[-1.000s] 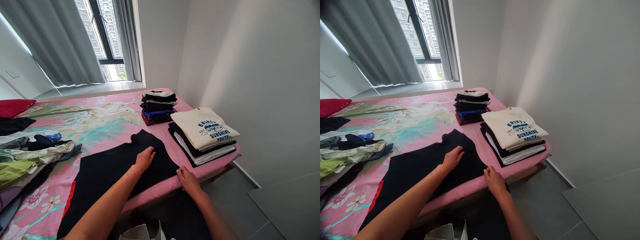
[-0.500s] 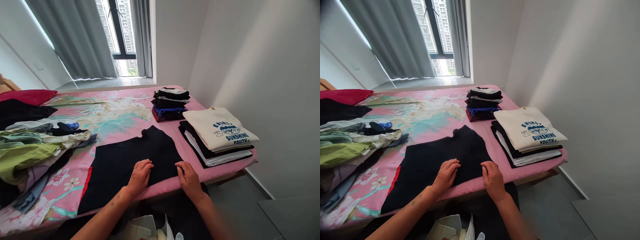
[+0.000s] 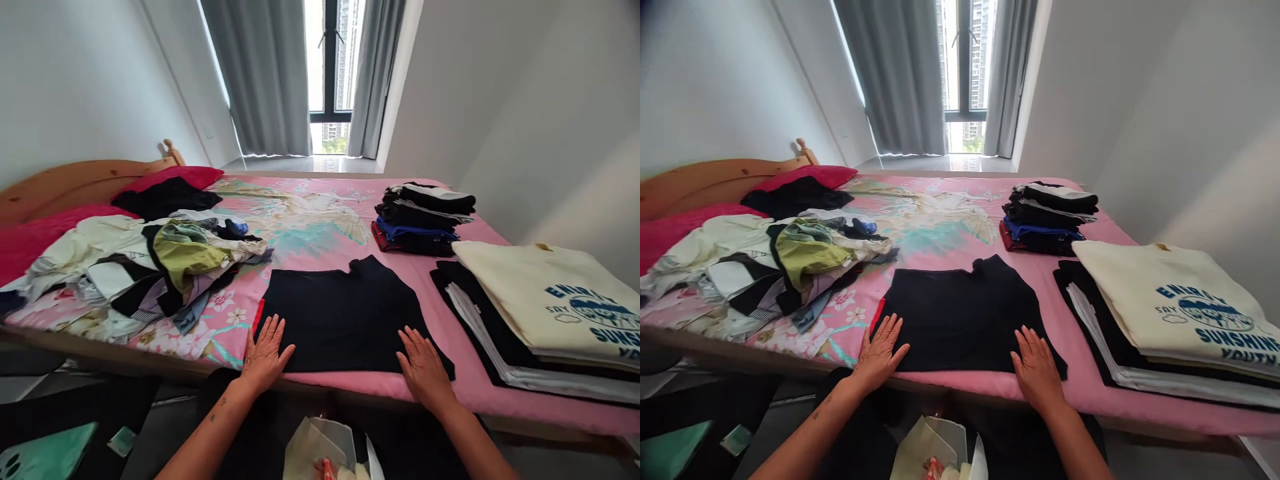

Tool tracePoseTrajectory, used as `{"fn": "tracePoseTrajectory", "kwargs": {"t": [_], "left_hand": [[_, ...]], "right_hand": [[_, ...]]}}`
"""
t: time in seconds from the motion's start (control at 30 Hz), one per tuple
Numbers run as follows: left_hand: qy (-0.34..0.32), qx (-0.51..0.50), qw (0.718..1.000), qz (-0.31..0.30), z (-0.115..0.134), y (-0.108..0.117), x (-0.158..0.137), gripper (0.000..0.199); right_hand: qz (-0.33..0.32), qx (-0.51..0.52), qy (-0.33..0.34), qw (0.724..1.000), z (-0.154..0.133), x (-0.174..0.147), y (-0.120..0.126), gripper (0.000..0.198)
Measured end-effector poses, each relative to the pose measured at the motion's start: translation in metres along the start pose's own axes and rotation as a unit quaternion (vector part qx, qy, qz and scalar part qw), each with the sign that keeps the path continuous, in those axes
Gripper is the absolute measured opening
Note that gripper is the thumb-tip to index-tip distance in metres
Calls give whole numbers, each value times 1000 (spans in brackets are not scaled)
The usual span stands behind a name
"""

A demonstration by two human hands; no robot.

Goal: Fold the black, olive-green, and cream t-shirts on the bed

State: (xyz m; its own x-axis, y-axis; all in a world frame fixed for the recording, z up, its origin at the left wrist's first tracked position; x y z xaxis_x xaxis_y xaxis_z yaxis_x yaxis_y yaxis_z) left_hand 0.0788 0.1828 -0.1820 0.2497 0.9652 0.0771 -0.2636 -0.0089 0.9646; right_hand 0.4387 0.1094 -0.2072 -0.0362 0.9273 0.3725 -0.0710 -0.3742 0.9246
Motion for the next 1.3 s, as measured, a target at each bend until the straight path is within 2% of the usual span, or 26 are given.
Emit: {"fn": "tracePoseTrajectory", "kwargs": {"t": [0.13,0.27,0.37,0.47,0.67,0.73,0.8,0.9,1.0,1.1,1.2,1.3], "left_hand": [[62,-21,997,29,-39,16,-5,51],[49,-70,996,19,-65,28,-6,46],[39,-76,996,15,-67,37,-1,48],[33,-87,996,2,-60,44,11,49],[41,-167,985,-31,-54,47,36,18],[47,-206,976,-49,-57,43,38,14],[71,-245,964,-70,-64,36,37,19],[117,-287,943,-122,-76,22,26,38],[134,-314,925,-165,-77,15,12,44],[125,-337,917,-170,-69,19,2,44],[144,-395,892,-168,-64,19,-9,45],[198,-429,865,-166,-75,9,-21,49]], "right_hand": [[8,-7,8,1000,-1,-1,-1,49],[33,-9,2,999,-3,-4,2,50],[42,-8,0,999,-5,-6,5,49],[46,-7,2,999,-7,-6,7,49],[51,-6,2,999,-7,-6,9,47],[51,-4,3,999,-8,-6,9,47],[52,-1,2,999,-7,-6,10,47],[49,3,-1,999,-7,-6,11,47],[45,6,-4,999,-7,-5,10,47],[38,16,-12,999,-6,-3,11,45],[39,54,-12,998,-2,2,19,42],[92,87,-69,990,25,2,42,41]]}}
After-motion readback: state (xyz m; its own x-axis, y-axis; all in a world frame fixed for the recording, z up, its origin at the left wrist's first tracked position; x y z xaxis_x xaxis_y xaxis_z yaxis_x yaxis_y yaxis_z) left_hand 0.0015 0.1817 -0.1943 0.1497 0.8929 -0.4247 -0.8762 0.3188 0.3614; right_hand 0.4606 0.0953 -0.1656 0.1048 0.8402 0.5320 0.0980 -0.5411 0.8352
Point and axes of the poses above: each hand's wrist, its own x-axis towards the middle knuckle, its own y-axis out of the back of the hand, z = x × y, the point moved 10 cm from there along x, towards the middle knuckle, and after that the axes turned 10 degrees about -x, right-handed, at the moved point
